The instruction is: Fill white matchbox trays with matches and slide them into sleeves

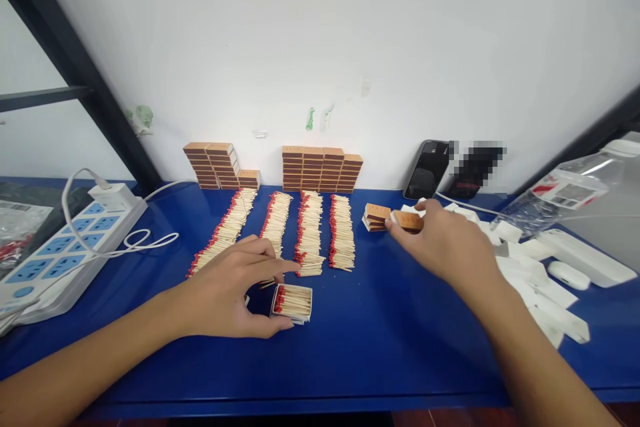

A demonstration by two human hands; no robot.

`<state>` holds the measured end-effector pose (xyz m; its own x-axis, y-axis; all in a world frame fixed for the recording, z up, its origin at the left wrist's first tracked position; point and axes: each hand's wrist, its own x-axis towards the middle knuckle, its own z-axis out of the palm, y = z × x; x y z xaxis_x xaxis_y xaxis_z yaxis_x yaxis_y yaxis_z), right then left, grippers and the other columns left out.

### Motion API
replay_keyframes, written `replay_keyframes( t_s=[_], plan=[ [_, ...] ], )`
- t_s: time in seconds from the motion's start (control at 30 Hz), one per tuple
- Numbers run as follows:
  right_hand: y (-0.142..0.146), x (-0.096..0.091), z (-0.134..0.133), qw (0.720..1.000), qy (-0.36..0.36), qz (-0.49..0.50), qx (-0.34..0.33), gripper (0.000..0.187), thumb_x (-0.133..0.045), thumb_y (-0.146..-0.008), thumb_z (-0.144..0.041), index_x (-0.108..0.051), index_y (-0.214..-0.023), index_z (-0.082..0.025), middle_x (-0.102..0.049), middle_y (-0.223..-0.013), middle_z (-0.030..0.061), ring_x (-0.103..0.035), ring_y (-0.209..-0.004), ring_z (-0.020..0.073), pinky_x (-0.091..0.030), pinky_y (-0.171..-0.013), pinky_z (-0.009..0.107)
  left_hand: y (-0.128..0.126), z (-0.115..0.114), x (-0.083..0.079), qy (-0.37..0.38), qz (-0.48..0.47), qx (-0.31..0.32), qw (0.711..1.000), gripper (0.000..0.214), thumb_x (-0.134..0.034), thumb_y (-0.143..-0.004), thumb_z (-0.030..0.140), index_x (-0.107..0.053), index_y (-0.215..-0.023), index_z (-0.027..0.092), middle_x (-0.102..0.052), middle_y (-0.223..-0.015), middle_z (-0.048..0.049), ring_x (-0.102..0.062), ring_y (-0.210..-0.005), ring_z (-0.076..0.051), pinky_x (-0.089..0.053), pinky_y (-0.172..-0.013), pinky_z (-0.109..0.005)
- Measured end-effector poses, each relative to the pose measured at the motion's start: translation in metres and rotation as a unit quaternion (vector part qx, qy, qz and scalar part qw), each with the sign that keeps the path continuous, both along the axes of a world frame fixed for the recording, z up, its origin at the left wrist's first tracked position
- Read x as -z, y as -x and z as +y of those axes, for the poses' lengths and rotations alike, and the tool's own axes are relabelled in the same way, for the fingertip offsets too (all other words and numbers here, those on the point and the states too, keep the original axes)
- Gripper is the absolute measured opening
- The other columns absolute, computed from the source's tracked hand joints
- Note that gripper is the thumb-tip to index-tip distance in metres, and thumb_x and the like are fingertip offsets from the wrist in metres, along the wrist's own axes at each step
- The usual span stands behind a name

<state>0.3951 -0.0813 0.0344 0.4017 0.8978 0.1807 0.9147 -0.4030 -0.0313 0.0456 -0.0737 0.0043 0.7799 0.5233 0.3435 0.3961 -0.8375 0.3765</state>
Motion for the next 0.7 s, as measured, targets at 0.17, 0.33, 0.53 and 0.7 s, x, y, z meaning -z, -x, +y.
replay_keyframes(
  t_s=[0.17,0.33,0.53,0.7],
  plan=[
    [0.015,-0.032,0.026,1.0,-0.014,-0.012,0.001,0.073,-0.049,-0.09,-0.075,-0.064,-0.127,-0.013,-0.076,-0.114,0.0223,-0.071,-0.107,0.0446,-0.05,-0.077,0.046,0.001,0.0,0.0,-0.012,0.006,0.003,1.0,0.064,-0.08,-0.081,0.059,-0.074,-0.131,0.02,-0.062,-0.081,-0.0038,-0.059,-0.08,-0.023,-0.049,-0.08,-0.039],
    [0.03,-0.026,0.052,0.999,0.035,-0.034,-0.025,0.066,-0.053,-0.09,-0.071,-0.069,-0.113,-0.011,-0.075,-0.109,0.0268,-0.072,-0.102,0.0453,-0.05,-0.072,0.046,0.001,0.0,0.0,-0.028,-0.001,0.007,1.0,0.066,-0.079,-0.082,0.06,-0.072,-0.133,0.018,-0.062,-0.083,-0.004,-0.059,-0.081,-0.023,-0.049,-0.082,-0.04],
    [0.023,-0.009,0.054,0.998,0.036,-0.05,-0.033,0.072,-0.054,-0.084,-0.08,-0.068,-0.112,-0.014,-0.076,-0.106,0.0275,-0.072,-0.096,0.0489,-0.052,-0.071,0.051,0.003,0.002,0.002,-0.064,-0.013,0.015,0.998,0.066,-0.076,-0.085,0.06,-0.07,-0.135,0.017,-0.063,-0.085,-0.0043,-0.06,-0.085,-0.023,-0.049,-0.085,-0.041],
    [0.015,-0.008,0.064,0.996,0.066,-0.035,-0.05,0.084,-0.056,-0.079,-0.088,-0.061,-0.119,-0.014,-0.074,-0.112,0.0287,-0.071,-0.099,0.0494,-0.052,-0.073,0.05,0.003,0.002,0.002,-0.06,-0.006,0.022,0.998,0.067,-0.077,-0.084,0.059,-0.07,-0.135,0.015,-0.062,-0.083,-0.0041,-0.06,-0.084,-0.024,-0.047,-0.084,-0.041]
  ],
)
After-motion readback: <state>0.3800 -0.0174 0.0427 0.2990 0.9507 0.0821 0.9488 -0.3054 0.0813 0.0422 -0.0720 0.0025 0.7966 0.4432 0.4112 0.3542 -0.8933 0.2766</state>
